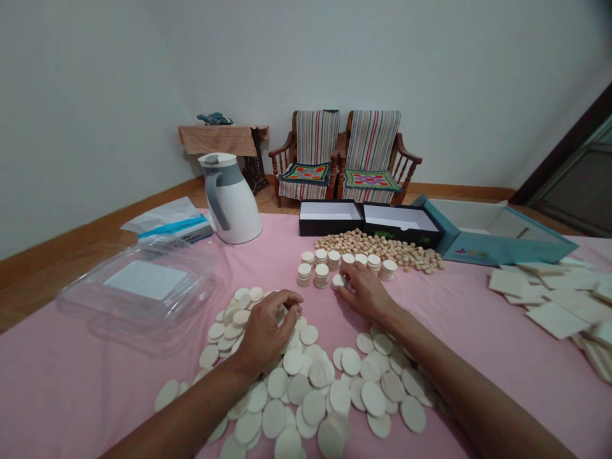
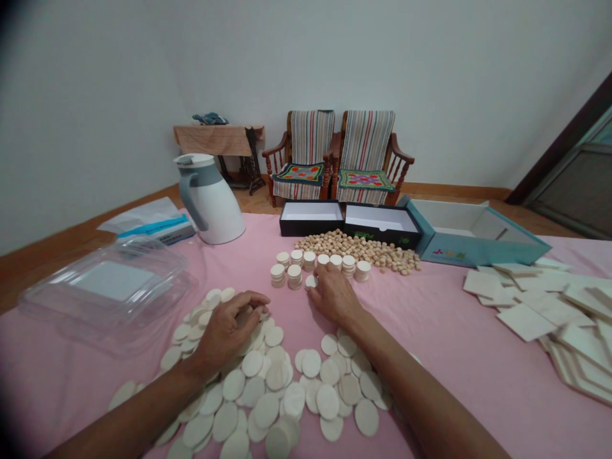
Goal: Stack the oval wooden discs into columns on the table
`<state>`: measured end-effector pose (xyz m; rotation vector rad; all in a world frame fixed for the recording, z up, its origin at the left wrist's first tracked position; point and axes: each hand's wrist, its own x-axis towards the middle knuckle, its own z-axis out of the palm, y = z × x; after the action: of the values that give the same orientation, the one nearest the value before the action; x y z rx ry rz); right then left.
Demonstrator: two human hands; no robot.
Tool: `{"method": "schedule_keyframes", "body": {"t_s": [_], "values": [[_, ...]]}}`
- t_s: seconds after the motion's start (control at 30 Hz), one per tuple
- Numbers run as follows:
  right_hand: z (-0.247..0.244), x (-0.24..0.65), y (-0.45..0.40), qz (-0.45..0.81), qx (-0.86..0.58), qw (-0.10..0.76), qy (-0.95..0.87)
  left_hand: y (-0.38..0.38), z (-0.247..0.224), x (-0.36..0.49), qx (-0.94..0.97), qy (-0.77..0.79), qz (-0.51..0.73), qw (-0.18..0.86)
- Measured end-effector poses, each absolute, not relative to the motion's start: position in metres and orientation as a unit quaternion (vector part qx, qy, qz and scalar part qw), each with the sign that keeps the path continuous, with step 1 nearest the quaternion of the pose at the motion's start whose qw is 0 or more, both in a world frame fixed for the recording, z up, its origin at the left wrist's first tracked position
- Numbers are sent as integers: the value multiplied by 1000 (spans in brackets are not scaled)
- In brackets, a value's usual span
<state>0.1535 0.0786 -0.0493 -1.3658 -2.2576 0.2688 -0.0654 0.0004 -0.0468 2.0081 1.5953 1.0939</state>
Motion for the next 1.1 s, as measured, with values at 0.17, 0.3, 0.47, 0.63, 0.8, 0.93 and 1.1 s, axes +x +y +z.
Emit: {"method": "schedule_keyframes", "body": {"t_s": [0.17,0.3,0.47,0.63,0.8,0.93,1.1], "values": [[-40,161,81,100,-504,263,-816,1,-48,-65,711,558,387,180],[-30,174,76,97,-494,270,-821,2,-48,-66,717,557,385,167],[-36,193,54,126,-494,255,-821,3,-48,-64,739,550,370,122],[-37,191,4,166,-430,249,-852,2,-45,-59,779,536,313,93],[-22,168,-43,180,-347,218,-894,3,-40,-58,791,530,298,73],[-20,147,-61,184,-310,190,-913,5,-36,-58,792,522,305,83],[-29,130,-63,148,-303,143,-930,7,-40,-59,792,518,309,95]]}}
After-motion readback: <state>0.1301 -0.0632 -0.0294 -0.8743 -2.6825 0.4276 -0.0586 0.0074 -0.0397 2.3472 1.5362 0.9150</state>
